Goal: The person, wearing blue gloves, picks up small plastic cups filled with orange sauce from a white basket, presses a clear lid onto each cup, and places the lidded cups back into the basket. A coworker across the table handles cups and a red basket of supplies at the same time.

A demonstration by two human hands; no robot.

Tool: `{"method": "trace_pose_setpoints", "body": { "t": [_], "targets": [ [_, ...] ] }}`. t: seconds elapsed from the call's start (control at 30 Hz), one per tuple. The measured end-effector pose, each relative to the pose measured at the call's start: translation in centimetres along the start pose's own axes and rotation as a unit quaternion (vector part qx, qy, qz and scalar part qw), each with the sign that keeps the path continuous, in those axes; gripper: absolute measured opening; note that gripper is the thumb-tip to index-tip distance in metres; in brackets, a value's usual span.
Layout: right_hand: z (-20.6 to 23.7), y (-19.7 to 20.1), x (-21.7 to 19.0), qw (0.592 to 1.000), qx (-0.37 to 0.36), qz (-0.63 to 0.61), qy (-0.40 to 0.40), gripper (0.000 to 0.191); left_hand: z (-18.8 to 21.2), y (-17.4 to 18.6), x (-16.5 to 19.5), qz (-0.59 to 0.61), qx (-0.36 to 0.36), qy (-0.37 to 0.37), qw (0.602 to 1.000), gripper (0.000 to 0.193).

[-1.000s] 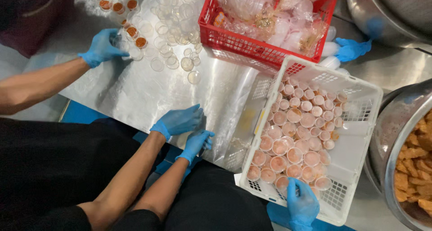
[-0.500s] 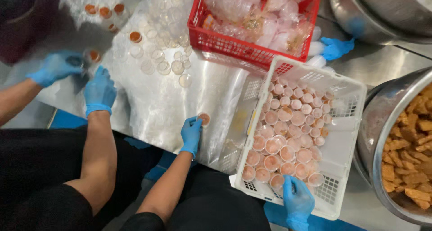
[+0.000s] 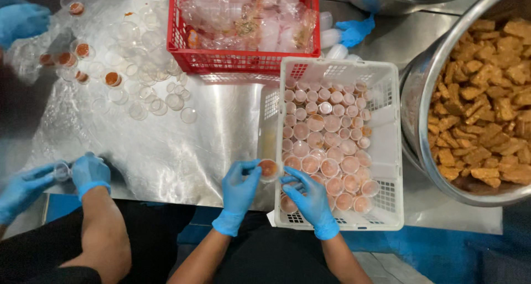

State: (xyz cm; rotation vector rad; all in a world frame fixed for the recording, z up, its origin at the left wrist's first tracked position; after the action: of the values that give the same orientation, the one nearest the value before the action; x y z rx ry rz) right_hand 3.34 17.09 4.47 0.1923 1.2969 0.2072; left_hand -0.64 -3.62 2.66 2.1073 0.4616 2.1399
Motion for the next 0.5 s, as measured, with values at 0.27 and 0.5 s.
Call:
{"method": "trace_pose_setpoints", "body": {
  "t": [0.27,0.5],
  "targets": [
    [-0.7,4.5,3.9,0.999,0.029,0.016,0.009,0.053,1.5,-2.0,3.1,-0.026,-0.177,-0.103,0.979,0.039],
    [-2.4,16.9,7.4,0.940,0.214,0.262,-0.049,0.034,2.4,-2.2,0.5,-0.079,-0.270,-0.113,0.953,0.050]
  ]
}}
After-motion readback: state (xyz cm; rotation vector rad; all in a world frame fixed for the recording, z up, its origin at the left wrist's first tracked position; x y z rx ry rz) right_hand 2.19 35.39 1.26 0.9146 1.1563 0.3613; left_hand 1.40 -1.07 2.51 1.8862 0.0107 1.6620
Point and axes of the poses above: each hand's wrist, its own z-axis away from the middle knuckle, its own y-axis out of the back of the hand, x = y × z, the point moved 2 cm from there along -z, towards the middle knuckle, and after that the axes turned 1 degree about -z, right-handed, at the moved point
